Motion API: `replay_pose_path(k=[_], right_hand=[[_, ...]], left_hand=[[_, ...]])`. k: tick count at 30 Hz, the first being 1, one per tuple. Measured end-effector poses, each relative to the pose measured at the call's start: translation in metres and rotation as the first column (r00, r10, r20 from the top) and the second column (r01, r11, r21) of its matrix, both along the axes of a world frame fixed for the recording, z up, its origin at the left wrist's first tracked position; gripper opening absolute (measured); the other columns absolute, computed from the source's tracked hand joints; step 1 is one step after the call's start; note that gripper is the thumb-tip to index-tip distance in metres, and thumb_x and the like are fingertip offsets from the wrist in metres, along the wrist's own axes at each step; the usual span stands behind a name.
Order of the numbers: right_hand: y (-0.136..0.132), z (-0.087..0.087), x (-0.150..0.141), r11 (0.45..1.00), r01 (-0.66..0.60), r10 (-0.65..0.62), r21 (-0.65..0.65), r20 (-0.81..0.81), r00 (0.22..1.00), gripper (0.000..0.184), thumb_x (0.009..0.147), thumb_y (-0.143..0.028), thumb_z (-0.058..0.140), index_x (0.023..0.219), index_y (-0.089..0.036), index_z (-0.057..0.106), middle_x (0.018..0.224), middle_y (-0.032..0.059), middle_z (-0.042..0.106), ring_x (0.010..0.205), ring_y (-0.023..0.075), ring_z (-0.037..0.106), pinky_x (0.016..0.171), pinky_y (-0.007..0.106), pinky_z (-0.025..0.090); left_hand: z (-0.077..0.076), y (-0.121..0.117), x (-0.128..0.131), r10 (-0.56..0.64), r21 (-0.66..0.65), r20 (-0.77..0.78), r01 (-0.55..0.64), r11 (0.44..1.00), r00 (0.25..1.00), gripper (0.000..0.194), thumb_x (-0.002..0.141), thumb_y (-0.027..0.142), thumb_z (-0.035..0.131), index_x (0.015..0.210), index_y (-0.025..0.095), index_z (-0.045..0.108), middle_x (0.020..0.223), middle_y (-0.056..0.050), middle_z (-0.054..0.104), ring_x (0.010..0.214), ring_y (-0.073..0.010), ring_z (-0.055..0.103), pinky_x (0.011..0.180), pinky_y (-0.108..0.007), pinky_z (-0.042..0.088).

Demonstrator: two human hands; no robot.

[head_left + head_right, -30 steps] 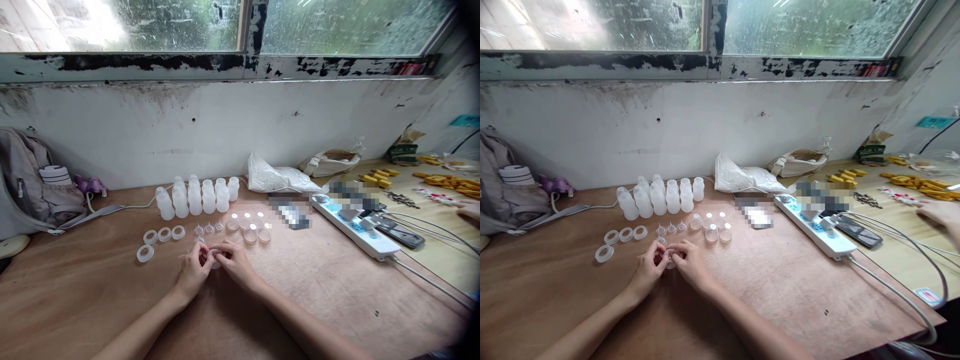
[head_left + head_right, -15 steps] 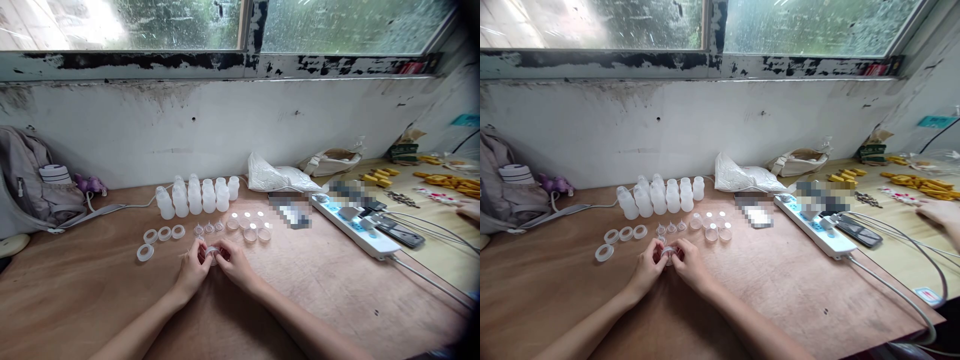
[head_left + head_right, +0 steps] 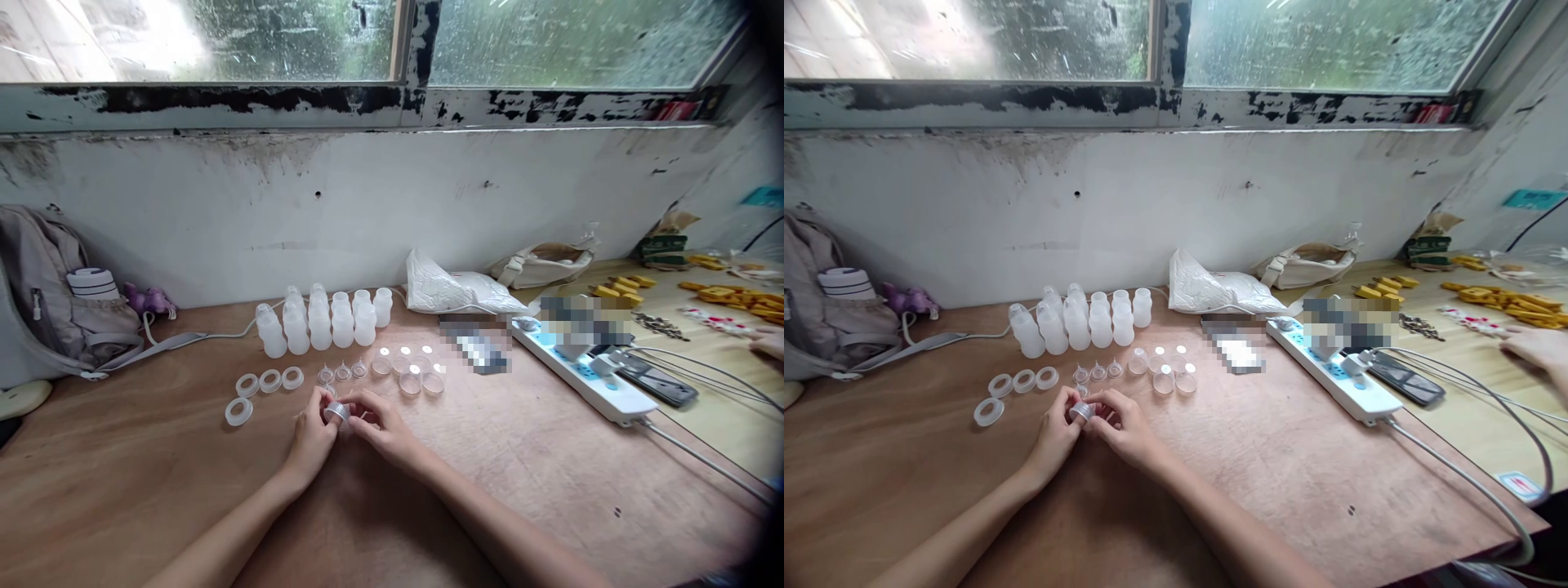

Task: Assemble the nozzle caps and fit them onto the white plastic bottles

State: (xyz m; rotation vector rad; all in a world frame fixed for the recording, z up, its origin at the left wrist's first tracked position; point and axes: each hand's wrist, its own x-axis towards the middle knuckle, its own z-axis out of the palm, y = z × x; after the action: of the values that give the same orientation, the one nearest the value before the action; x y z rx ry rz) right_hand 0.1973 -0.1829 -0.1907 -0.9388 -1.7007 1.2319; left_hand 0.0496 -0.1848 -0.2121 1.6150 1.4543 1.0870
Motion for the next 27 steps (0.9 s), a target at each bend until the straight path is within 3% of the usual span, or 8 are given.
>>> replay_pose_path(k=[4, 8, 12, 19, 23, 27], right_hand=[[0.003, -0.005, -0.003, 0.969, 0.023, -0.091, -0.246, -0.268, 0.959, 0.035, 0.076, -0.032, 0.058, 0.107, -0.02, 0.048, 0.07, -0.0018, 0.055, 0.056, 0.0104, 0.053, 0.054, 0.025, 0.045], [0.007, -0.007, -0.005, 0.929, -0.007, -0.121, -0.37, -0.322, 0.939, 0.04, 0.07, -0.037, 0.063, 0.104, -0.021, 0.048, 0.063, -0.0046, 0.054, 0.047, 0.009, 0.051, 0.047, 0.023, 0.043], [0.009, -0.006, -0.004, 0.944, 0.025, -0.13, -0.33, -0.302, 0.944, 0.026, 0.07, -0.04, 0.062, 0.076, -0.017, 0.053, 0.062, -0.0034, 0.055, 0.044, 0.0074, 0.049, 0.044, 0.022, 0.039], [0.012, -0.009, -0.001, 0.959, 0.157, -0.214, -0.235, -0.244, 0.946, 0.023, 0.075, -0.039, 0.057, 0.077, -0.017, 0.05, 0.064, -0.0034, 0.051, 0.048, 0.008, 0.048, 0.045, 0.022, 0.039], [0.009, -0.009, -0.002, 0.972, 0.162, -0.194, -0.168, -0.197, 0.961, 0.02, 0.08, -0.037, 0.052, 0.078, -0.018, 0.049, 0.065, -0.0033, 0.049, 0.049, 0.0079, 0.046, 0.046, 0.022, 0.038], [0.007, -0.005, -0.001, 0.979, 0.166, -0.181, -0.118, -0.126, 0.975, 0.019, 0.081, -0.036, 0.049, 0.077, -0.018, 0.048, 0.062, -0.0035, 0.048, 0.047, 0.0079, 0.045, 0.046, 0.021, 0.037]], left_hand=[[-0.006, 0.004, -0.002, -0.053, -0.002, 0.151, 0.054, 0.999, 0.987, 0.016, 0.076, 0.033, 0.05, 0.083, 0.021, 0.042, 0.069, 0.004, 0.053, 0.052, -0.01, 0.049, 0.044, -0.019, 0.036], [-0.007, 0.005, 0.0, -0.09, -0.019, 0.203, 0.096, 0.995, 0.975, 0.02, 0.075, 0.035, 0.054, 0.085, 0.02, 0.044, 0.071, 0.003, 0.054, 0.053, -0.0105, 0.051, 0.04, -0.017, 0.036], [-0.004, 0.005, 0.001, -0.125, -0.05, 0.268, 0.143, 0.988, 0.955, 0.02, 0.074, 0.03, 0.055, 0.088, 0.019, 0.047, 0.078, -0.001, 0.058, 0.062, -0.0129, 0.056, 0.045, -0.019, 0.042], [0.004, 0.003, -0.002, -0.204, -0.081, 0.514, 0.284, 0.955, 0.833, 0.032, 0.082, 0.031, 0.04, 0.108, 0.014, 0.05, 0.1, -0.008, 0.057, 0.075, -0.0159, 0.057, 0.061, -0.026, 0.049], [0.004, 0.001, 0.001, -0.258, -0.03, 0.446, 0.302, 0.953, 0.857, 0.031, 0.079, 0.033, 0.052, 0.105, 0.018, 0.047, 0.096, -0.005, 0.056, 0.077, -0.0154, 0.057, 0.066, -0.026, 0.048], [0.003, 0.0, 0.005, -0.23, -0.033, 0.342, 0.257, 0.966, 0.911, 0.029, 0.074, 0.032, 0.058, 0.097, 0.02, 0.046, 0.088, -0.001, 0.055, 0.073, -0.013, 0.056, 0.064, -0.023, 0.048]])
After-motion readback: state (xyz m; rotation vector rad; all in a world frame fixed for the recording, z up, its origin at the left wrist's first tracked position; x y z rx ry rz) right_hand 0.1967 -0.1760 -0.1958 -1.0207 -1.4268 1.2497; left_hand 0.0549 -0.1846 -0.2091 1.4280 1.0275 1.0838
